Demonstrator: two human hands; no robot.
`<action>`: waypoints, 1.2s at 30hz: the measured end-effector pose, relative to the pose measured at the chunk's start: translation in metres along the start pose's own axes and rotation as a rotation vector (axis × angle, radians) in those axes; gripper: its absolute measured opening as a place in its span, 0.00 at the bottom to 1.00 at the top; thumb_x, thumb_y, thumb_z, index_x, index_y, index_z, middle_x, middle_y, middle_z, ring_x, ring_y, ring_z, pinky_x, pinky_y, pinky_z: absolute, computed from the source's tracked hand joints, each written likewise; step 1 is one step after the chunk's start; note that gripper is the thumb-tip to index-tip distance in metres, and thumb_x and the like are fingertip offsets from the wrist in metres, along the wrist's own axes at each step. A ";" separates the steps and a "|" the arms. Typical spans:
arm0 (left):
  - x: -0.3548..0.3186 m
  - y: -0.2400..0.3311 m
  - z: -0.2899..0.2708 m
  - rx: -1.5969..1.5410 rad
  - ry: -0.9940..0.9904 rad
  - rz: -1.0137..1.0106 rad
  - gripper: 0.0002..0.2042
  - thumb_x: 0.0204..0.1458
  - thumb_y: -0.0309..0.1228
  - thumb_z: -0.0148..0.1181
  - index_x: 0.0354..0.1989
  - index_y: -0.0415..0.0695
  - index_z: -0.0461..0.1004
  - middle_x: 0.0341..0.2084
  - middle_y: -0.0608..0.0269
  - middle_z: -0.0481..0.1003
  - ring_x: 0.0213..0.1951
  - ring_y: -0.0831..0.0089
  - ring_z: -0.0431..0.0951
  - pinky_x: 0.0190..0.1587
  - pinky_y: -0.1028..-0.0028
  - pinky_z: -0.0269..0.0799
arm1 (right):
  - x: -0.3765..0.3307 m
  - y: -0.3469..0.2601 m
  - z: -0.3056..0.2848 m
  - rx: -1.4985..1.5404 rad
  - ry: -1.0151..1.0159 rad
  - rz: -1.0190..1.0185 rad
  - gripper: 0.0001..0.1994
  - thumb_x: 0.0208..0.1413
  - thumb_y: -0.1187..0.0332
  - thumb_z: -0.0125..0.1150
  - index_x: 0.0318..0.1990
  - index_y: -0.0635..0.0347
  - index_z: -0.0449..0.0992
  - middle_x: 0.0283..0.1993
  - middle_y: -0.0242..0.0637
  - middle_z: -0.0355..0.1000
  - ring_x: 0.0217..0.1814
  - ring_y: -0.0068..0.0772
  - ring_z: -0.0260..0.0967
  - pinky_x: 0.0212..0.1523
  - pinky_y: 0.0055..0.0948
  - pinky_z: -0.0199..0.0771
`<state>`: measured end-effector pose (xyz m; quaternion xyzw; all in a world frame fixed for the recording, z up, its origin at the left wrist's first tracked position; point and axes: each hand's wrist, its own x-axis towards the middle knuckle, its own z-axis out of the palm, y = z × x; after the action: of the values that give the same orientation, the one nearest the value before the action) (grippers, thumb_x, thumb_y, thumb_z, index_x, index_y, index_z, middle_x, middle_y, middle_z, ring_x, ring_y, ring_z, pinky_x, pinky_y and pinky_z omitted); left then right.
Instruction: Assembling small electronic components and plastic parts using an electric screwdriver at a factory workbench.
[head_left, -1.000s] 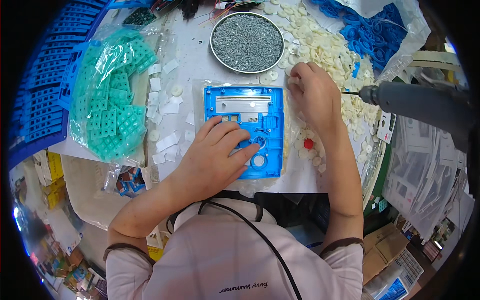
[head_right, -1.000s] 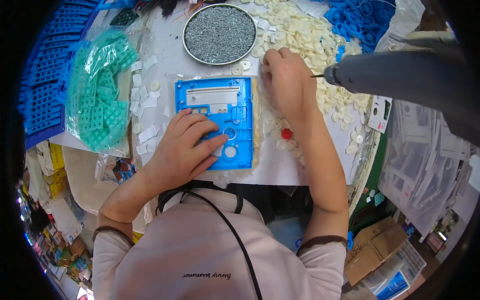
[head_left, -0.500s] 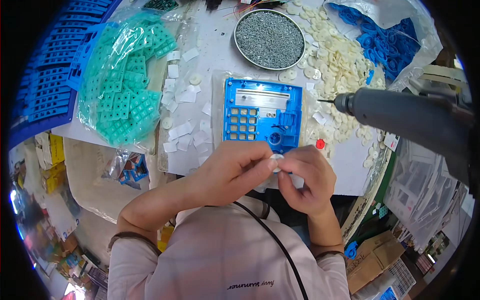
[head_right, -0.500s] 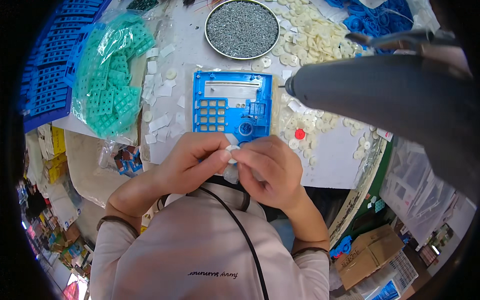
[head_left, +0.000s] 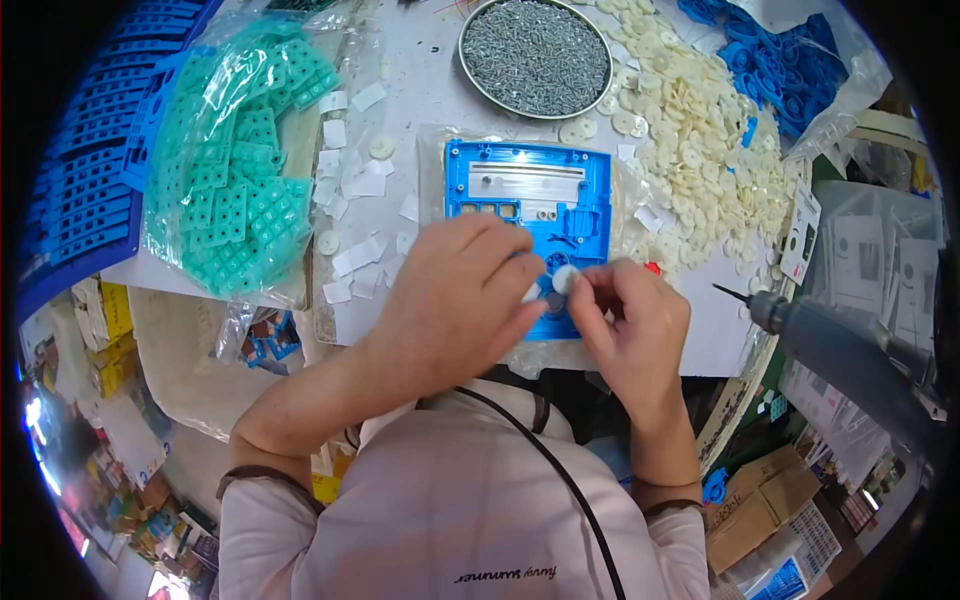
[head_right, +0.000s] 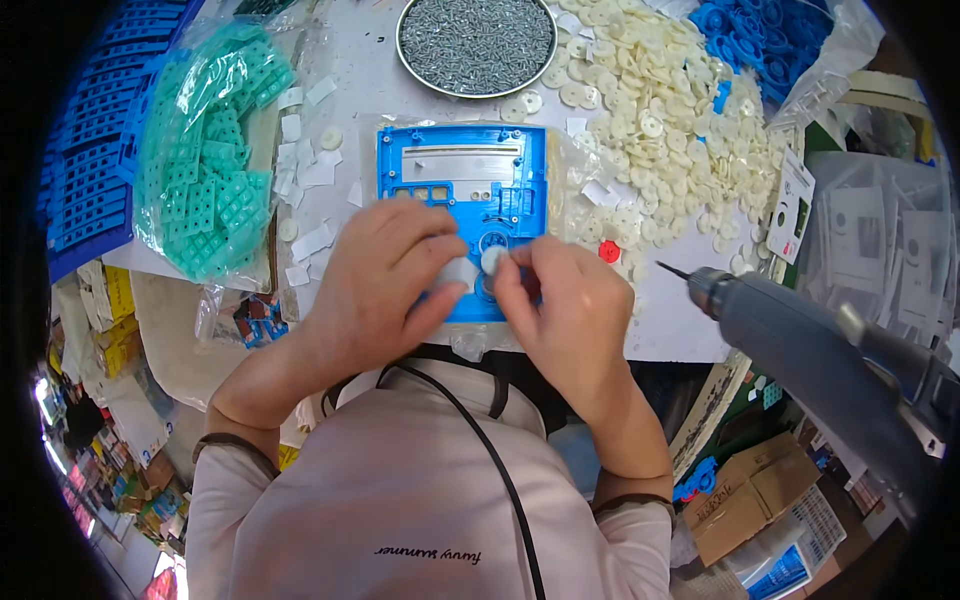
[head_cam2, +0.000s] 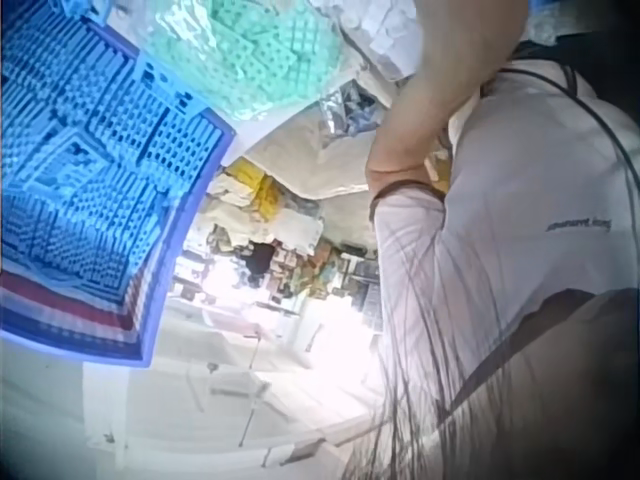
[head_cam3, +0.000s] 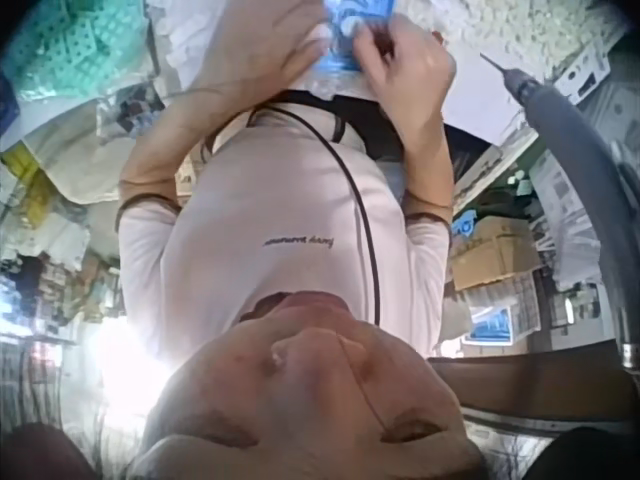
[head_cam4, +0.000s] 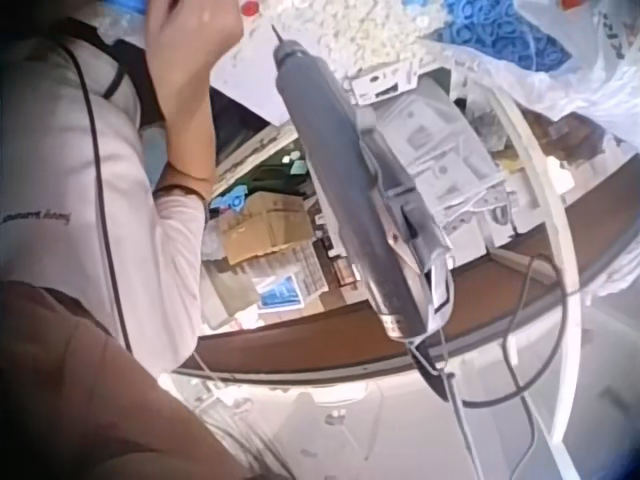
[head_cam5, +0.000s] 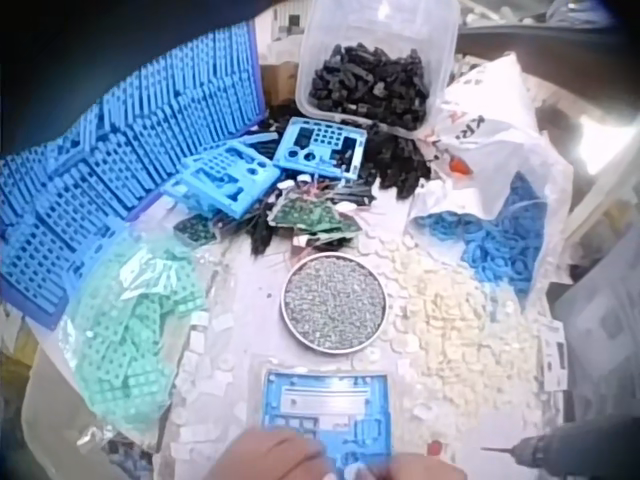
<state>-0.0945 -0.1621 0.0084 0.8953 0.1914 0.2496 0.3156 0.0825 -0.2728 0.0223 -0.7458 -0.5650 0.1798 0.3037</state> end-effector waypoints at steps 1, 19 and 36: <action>0.000 -0.004 0.001 0.023 -0.046 0.004 0.13 0.50 0.29 0.67 0.44 0.43 0.76 0.45 0.55 0.74 0.48 0.52 0.74 0.51 0.55 0.69 | 0.003 0.003 0.005 -0.051 0.018 0.015 0.07 0.52 0.72 0.71 0.28 0.58 0.76 0.23 0.37 0.74 0.21 0.37 0.72 0.22 0.34 0.69; -0.003 -0.010 0.005 0.248 -0.237 0.060 0.19 0.50 0.29 0.63 0.53 0.52 0.80 0.48 0.63 0.73 0.55 0.60 0.72 0.59 0.56 0.64 | 0.006 0.001 0.019 -0.183 -0.015 0.127 0.09 0.54 0.67 0.70 0.28 0.56 0.74 0.22 0.38 0.73 0.23 0.43 0.73 0.23 0.41 0.69; -0.001 -0.008 0.002 0.274 -0.284 0.057 0.22 0.48 0.28 0.67 0.54 0.52 0.78 0.49 0.63 0.73 0.56 0.58 0.71 0.60 0.54 0.62 | 0.018 0.001 0.004 -0.135 -0.132 0.162 0.11 0.55 0.65 0.69 0.28 0.57 0.73 0.23 0.40 0.74 0.25 0.46 0.74 0.25 0.41 0.70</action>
<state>-0.0951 -0.1579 0.0017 0.9611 0.1518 0.1011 0.2073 0.0859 -0.2545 0.0196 -0.7943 -0.5323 0.2140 0.1997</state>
